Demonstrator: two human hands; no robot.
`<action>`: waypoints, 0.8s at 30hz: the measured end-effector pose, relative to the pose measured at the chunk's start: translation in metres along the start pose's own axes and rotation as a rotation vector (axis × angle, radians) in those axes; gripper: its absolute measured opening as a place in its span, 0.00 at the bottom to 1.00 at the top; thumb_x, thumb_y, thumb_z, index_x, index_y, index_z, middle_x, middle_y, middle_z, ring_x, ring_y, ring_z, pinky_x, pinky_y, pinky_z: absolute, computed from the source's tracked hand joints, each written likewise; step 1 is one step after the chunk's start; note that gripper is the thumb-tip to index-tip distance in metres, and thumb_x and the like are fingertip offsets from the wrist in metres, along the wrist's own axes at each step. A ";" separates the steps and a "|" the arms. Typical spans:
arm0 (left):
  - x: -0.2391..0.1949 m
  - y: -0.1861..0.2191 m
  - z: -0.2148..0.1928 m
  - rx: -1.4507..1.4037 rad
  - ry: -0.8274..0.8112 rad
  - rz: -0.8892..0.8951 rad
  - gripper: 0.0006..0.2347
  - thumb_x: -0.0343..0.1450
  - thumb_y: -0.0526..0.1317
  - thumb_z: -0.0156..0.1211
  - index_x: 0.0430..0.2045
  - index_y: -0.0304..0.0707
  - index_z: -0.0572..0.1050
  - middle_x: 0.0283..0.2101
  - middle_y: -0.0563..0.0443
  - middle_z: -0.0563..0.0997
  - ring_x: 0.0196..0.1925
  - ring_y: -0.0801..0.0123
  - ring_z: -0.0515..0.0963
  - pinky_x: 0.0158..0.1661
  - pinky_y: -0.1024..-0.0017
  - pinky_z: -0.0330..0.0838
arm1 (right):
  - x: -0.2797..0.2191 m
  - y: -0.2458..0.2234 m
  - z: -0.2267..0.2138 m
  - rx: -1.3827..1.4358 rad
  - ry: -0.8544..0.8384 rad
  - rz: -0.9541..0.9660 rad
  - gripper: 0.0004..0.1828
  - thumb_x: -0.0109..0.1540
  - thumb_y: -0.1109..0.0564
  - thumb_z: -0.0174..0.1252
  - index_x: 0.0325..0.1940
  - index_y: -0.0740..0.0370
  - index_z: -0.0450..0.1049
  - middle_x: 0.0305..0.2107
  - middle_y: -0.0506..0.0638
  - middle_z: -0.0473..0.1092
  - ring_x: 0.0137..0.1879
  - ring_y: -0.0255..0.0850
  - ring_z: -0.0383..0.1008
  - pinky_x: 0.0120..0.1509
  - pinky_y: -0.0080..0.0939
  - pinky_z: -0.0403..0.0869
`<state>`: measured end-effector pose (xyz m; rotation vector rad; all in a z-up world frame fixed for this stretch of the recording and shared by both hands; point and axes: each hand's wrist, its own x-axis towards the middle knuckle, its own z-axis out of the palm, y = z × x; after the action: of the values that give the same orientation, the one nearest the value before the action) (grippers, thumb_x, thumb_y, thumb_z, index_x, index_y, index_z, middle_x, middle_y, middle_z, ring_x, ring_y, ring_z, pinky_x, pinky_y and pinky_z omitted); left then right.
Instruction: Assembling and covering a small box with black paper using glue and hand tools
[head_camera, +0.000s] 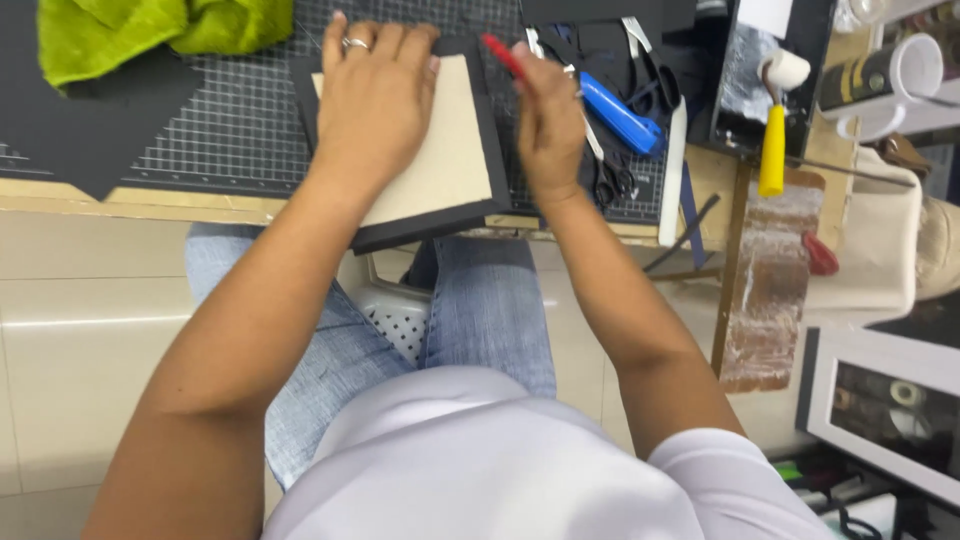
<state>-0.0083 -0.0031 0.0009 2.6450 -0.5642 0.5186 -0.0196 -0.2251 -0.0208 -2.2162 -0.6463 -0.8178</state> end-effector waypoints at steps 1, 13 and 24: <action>0.002 -0.002 -0.001 -0.005 0.001 -0.001 0.14 0.80 0.42 0.50 0.56 0.38 0.77 0.50 0.41 0.82 0.53 0.42 0.75 0.64 0.43 0.51 | -0.010 0.001 0.006 -0.012 -0.016 -0.024 0.19 0.75 0.68 0.45 0.69 0.59 0.65 0.60 0.53 0.70 0.65 0.48 0.73 0.72 0.44 0.73; 0.001 -0.003 -0.003 0.009 -0.010 -0.009 0.14 0.82 0.41 0.49 0.58 0.37 0.76 0.50 0.43 0.82 0.54 0.43 0.74 0.64 0.43 0.51 | 0.060 0.030 -0.008 0.273 -0.289 -0.002 0.18 0.72 0.68 0.54 0.65 0.56 0.72 0.53 0.53 0.75 0.59 0.47 0.74 0.63 0.44 0.74; 0.003 -0.006 -0.003 0.001 -0.025 -0.036 0.16 0.82 0.42 0.48 0.62 0.35 0.72 0.53 0.39 0.82 0.56 0.43 0.74 0.65 0.44 0.49 | 0.077 0.007 -0.018 0.193 -0.216 -0.152 0.18 0.71 0.74 0.49 0.61 0.61 0.74 0.56 0.54 0.72 0.62 0.51 0.73 0.62 0.46 0.73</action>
<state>-0.0034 0.0021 0.0028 2.6607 -0.5231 0.4762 0.0311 -0.2264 0.0407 -2.1130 -0.9666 -0.5659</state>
